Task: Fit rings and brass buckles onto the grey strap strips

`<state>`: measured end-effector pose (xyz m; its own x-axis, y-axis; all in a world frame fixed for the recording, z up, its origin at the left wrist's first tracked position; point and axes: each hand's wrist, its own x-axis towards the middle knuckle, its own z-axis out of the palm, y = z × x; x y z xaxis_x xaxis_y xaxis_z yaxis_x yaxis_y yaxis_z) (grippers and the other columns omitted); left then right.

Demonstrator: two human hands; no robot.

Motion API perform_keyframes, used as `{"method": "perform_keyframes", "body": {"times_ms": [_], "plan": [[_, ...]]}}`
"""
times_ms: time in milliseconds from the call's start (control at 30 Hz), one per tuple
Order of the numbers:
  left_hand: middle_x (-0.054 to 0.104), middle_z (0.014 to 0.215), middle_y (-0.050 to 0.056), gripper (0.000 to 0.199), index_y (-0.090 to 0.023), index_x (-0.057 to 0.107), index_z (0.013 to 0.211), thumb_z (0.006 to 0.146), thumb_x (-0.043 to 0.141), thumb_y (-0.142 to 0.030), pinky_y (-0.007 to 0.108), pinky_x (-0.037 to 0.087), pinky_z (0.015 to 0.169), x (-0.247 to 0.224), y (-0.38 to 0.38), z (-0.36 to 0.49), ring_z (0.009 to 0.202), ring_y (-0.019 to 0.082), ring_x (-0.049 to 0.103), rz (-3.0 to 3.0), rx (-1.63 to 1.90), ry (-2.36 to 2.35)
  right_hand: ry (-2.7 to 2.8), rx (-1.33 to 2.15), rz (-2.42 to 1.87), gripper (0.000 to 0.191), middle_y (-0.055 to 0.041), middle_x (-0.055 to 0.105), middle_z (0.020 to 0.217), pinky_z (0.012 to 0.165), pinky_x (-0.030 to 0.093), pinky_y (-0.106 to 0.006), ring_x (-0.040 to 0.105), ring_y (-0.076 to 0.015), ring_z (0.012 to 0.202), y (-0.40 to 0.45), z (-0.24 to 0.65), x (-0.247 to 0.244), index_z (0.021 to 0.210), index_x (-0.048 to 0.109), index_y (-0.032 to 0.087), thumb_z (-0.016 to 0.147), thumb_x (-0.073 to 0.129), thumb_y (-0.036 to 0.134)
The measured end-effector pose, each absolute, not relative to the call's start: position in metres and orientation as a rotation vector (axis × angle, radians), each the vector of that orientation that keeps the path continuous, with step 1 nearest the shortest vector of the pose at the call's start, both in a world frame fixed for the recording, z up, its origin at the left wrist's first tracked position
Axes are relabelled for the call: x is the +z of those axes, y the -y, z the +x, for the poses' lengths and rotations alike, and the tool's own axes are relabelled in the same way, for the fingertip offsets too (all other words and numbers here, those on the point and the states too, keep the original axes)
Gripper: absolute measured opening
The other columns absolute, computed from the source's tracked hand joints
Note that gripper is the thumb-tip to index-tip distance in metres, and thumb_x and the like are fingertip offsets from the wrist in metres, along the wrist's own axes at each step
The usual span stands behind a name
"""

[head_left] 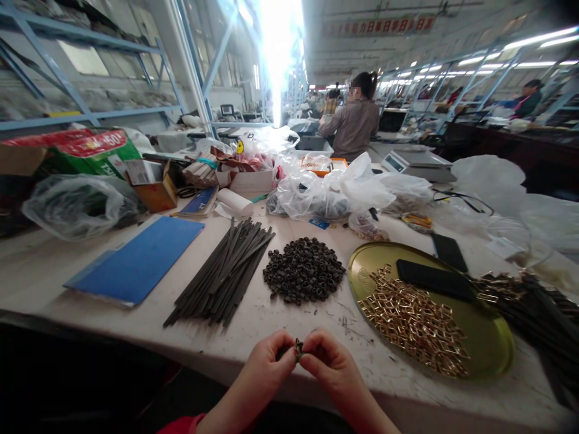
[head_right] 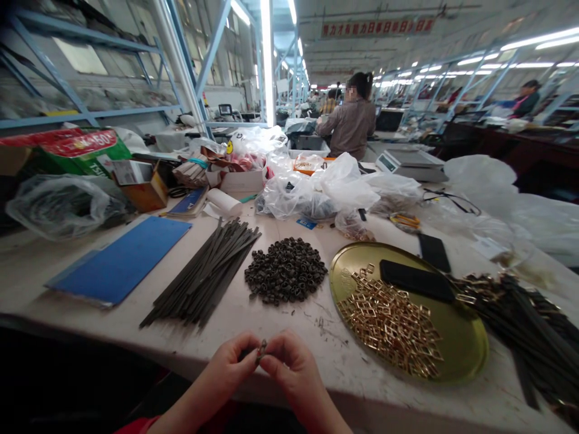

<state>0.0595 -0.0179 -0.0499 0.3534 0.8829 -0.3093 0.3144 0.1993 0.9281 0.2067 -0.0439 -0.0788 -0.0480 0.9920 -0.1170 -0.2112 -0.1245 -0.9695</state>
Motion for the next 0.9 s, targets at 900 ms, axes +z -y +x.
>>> {"method": "perform_keyframes", "body": {"times_ms": [900], "plan": [[0.058,0.078,0.003,0.027,-0.017,0.052,0.08,0.088,0.037,-0.039,0.027,0.037,0.068,-0.056,0.037,0.07,0.074,0.018,0.053,1.623,0.542,-1.27,1.461,0.712,-1.339,0.025,-0.0079,0.066,0.094,0.079,0.048,-0.036,0.061,-0.0244,0.09,0.073,0.206,-0.087,0.101,0.065,0.028,0.079,0.056,0.02]]}}
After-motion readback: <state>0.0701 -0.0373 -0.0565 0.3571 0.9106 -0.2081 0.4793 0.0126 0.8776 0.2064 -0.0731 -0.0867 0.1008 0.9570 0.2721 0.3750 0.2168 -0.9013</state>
